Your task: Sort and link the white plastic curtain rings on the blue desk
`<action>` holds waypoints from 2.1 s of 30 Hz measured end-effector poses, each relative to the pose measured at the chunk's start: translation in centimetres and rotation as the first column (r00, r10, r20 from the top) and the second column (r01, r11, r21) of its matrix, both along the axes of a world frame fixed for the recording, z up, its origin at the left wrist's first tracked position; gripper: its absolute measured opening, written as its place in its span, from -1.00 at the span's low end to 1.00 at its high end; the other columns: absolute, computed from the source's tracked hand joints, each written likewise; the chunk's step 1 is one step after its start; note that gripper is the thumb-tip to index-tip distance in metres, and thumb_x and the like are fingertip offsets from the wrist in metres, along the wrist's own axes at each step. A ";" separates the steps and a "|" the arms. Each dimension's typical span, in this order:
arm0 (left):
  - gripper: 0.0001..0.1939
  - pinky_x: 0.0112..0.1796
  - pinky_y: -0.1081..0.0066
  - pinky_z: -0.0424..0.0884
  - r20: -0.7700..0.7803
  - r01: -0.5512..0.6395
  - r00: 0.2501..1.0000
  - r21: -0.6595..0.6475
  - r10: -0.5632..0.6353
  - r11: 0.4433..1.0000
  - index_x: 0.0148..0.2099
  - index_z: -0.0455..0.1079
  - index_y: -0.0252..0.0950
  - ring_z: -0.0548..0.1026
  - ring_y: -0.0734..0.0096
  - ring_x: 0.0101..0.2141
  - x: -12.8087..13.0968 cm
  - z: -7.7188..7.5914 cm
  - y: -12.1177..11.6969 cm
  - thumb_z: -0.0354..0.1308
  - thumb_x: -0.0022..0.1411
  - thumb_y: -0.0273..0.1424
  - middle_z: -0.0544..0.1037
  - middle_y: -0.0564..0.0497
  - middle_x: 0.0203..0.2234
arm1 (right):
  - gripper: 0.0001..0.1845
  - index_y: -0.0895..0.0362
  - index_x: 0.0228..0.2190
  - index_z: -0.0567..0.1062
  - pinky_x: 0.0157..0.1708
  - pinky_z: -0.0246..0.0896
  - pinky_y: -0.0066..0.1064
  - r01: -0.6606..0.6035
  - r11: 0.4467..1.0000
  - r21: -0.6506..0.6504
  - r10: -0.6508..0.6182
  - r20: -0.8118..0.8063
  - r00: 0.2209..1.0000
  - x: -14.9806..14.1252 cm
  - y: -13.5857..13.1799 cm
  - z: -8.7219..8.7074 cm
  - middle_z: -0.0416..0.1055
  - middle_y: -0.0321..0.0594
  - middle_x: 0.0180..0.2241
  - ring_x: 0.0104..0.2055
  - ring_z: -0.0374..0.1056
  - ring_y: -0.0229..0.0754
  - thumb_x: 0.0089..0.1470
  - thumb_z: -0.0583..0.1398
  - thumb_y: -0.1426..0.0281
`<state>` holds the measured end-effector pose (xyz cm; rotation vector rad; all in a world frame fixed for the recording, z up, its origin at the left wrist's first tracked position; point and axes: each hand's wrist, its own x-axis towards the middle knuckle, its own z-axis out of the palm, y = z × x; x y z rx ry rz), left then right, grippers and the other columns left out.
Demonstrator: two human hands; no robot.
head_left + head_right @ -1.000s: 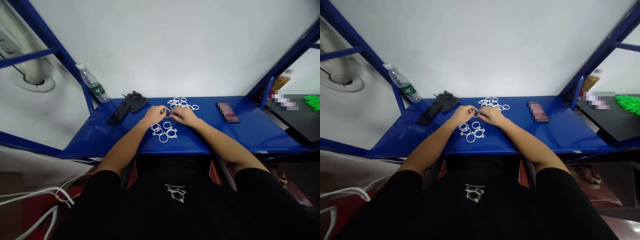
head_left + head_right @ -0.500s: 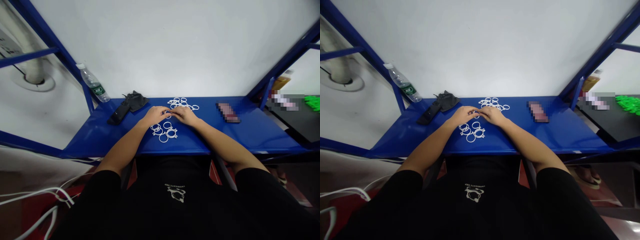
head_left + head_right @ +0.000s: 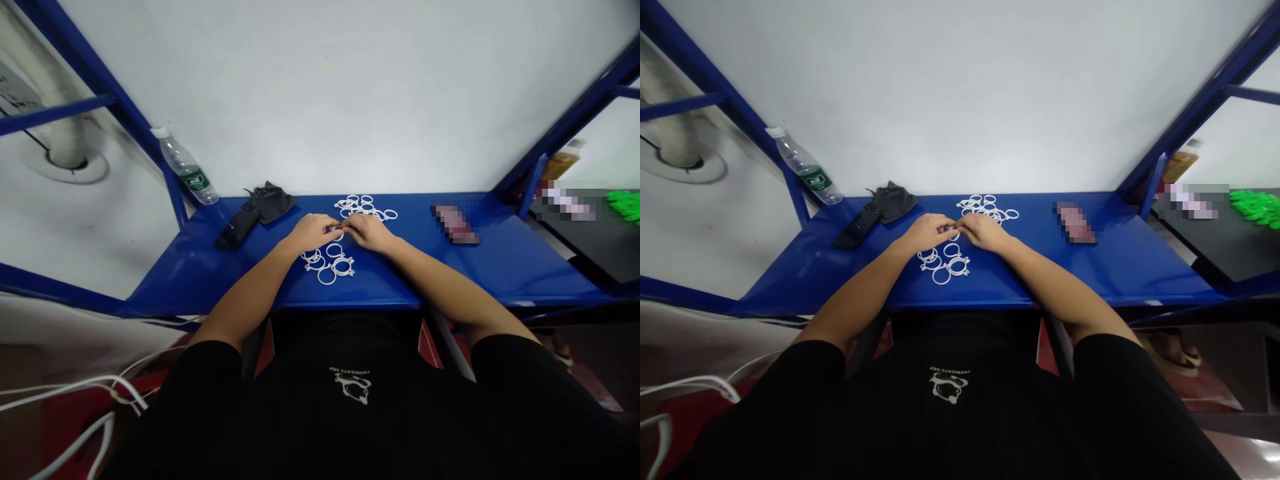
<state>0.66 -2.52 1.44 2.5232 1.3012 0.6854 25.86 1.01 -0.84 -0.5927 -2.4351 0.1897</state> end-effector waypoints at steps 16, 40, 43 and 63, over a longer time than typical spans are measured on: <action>-0.76 -0.03 0.23 0.51 -0.151 0.136 0.975 -0.184 -0.165 0.973 0.03 0.79 -0.19 0.67 0.15 -0.08 -0.7 -0.2 0.5 0.47 0.42 -0.20 0.72 -0.13 -0.02 | -0.74 0.06 -0.10 0.75 -0.07 0.53 -0.09 0.414 0.910 -0.010 -0.408 -0.193 0.892 3.7 3.4 0.2 0.71 0.02 -0.03 -0.18 0.57 0.06 0.46 0.26 0.23; -0.86 -0.11 0.28 0.45 0.126 -0.170 0.979 0.054 0.162 0.984 -0.14 0.69 -0.25 0.56 0.30 -0.25 -0.5 -0.2 0.5 0.36 0.52 -0.34 0.69 -0.07 -0.15 | -0.64 0.09 0.09 0.72 -0.15 0.49 -0.21 0.033 0.999 0.022 -0.032 -0.041 0.999 0.2 -0.5 0.4 0.75 -0.05 -0.14 -0.24 0.58 -0.04 0.51 0.21 0.20; -0.80 -0.08 0.27 0.46 0.125 -0.147 0.982 0.040 0.141 0.988 -0.09 0.69 -0.25 0.57 0.29 -0.23 -0.6 -0.2 0.5 0.36 0.55 -0.23 0.69 -0.07 -0.13 | -0.66 0.08 0.06 0.73 -0.15 0.49 -0.21 0.040 0.999 0.022 -0.039 -0.038 0.999 0.2 -0.5 0.4 0.75 -0.06 -0.15 -0.23 0.59 -0.04 0.50 0.20 0.24; -0.69 -0.01 0.21 0.53 0.053 -0.102 0.993 -0.054 0.104 0.993 0.10 0.73 -0.18 0.64 0.20 -0.16 -1.3 0.1 0.8 0.46 0.47 -0.13 0.74 -0.10 -0.04 | -0.68 0.05 0.00 0.74 -0.10 0.53 -0.16 0.068 0.997 0.042 -0.066 -0.042 0.997 0.6 0.1 0.3 0.76 -0.06 -0.14 -0.14 0.64 0.03 0.48 0.18 0.32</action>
